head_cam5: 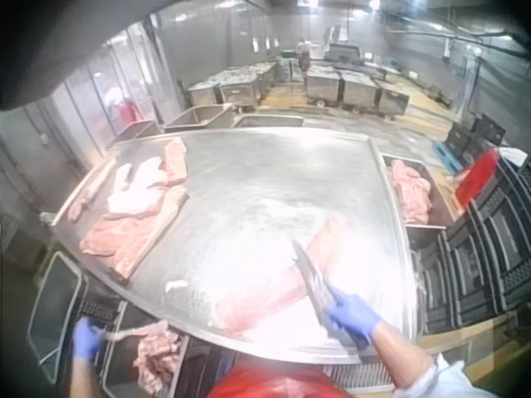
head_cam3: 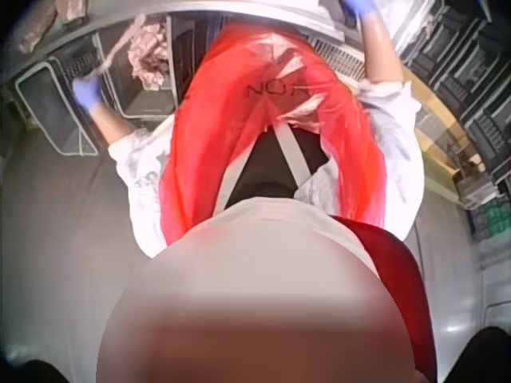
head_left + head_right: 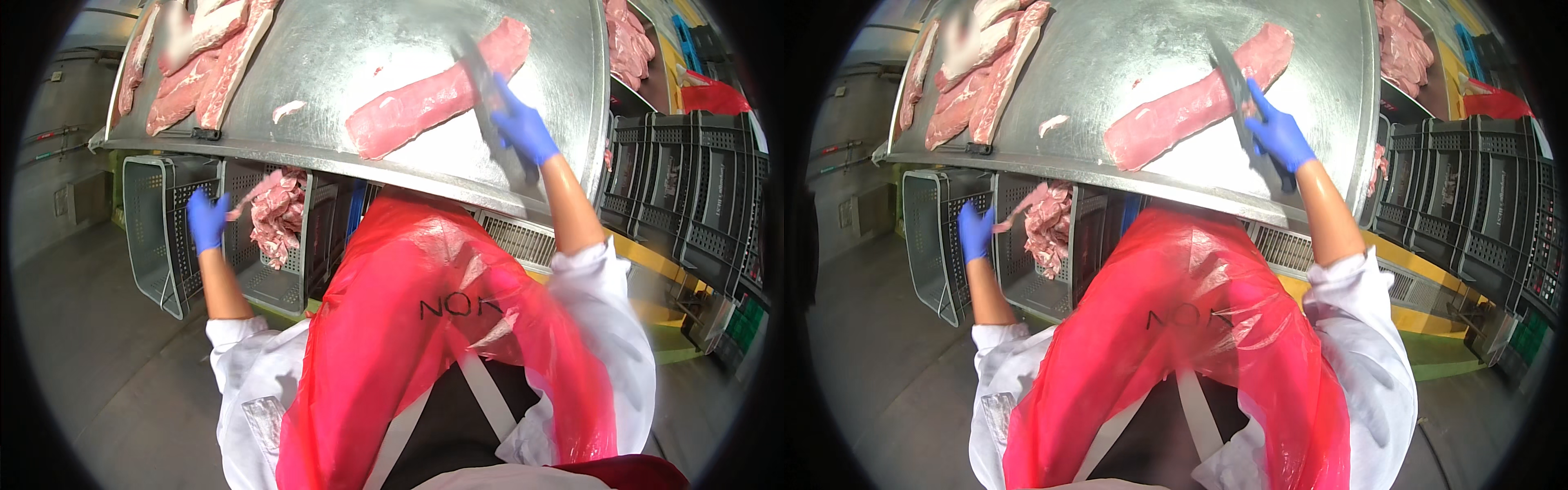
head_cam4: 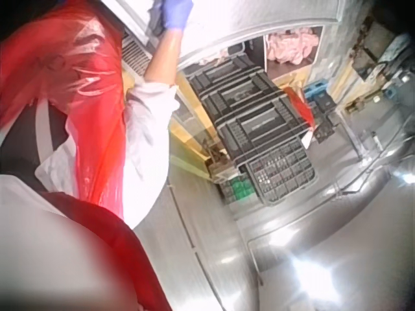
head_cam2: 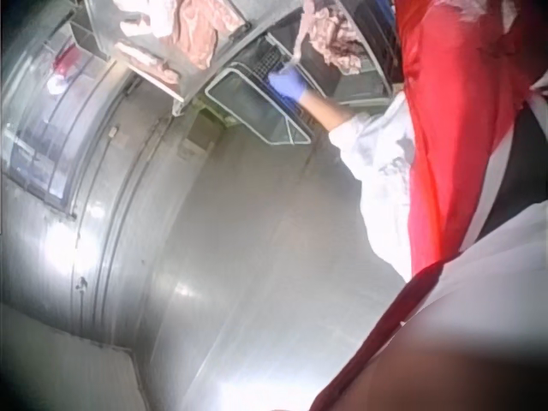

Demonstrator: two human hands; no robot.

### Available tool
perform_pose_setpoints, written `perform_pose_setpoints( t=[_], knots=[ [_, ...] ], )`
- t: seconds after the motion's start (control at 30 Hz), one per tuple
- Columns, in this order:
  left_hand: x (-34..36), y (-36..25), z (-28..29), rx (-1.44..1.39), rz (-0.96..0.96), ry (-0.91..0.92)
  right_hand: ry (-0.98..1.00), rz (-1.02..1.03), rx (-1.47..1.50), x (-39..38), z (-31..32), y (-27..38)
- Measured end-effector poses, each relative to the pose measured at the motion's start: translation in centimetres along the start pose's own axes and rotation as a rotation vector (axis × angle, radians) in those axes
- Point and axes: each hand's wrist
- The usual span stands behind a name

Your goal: The person uses a knife to trim fat and cut large pieces of raw meat on a stainless steel table. They repeatedly separate lean meat from fat layers and place the trimmed pieces into a nearby container.

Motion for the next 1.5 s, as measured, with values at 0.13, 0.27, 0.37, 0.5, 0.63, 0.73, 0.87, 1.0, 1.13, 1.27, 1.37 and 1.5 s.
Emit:
perform_pose_setpoints(
  t=[0.13,0.27,0.37,0.5,0.63,0.73,0.87,1.0,1.13,1.27,1.37,1.5],
  knots=[
    [-3.6,-27.1,-5.6,-0.339,-0.555,0.139,-0.176,0.110,-0.077,7.9,-0.4,-1.8],
    [-3.4,-41.3,-7.5,-0.228,-0.507,0.636,-0.195,0.017,-0.290,9.1,-0.4,-5.1],
    [-7.1,-44.5,-2.9,0.039,-0.690,0.655,-0.215,-0.031,-0.386,6.8,-0.6,-6.6],
    [-8.4,-42.3,-7.8,-0.090,-1.002,-0.003,-0.284,0.082,-0.520,5.7,0.0,-7.7],
    [-7.0,-41.7,-8.5,-0.293,-1.072,-0.224,-0.268,0.044,-0.311,6.9,-1.3,-0.4],
    [-6.5,-42.0,-9.1,-0.177,-1.048,-0.031,-0.135,0.079,-0.430,7.2,-2.9,1.4],
    [-3.1,-43.4,-8.3,-0.212,-0.976,0.194,0.150,-0.048,-0.654,0.9,-5.0,-1.8],
    [2.6,-45.4,-8.2,-0.283,-0.745,0.341,0.168,-0.129,-0.599,-6.5,-5.3,-3.4],
    [10.2,-41.5,-7.9,-0.864,-0.352,1.210,0.108,-0.076,-0.512,-13.7,-5.1,-5.3],
    [5.5,-43.0,-6.4,-1.491,-0.033,1.574,-0.097,-0.360,-0.030,-18.5,-4.5,-3.7],
    [1.4,-53.8,0.4,-1.613,-0.307,1.553,-0.226,-0.389,0.060,-19.4,-2.8,-4.2],
    [-1.3,-73.6,10.4,-1.511,-0.699,1.364,-0.263,-0.227,-0.025,-18.7,2.0,-7.7]
  ],
)
Point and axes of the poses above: each hand's wrist, its own x-axis towards the middle knuckle, its own z-axis out of the back of the hand, y = z × x, and after that the axes turned 10 degrees about z, right-handed
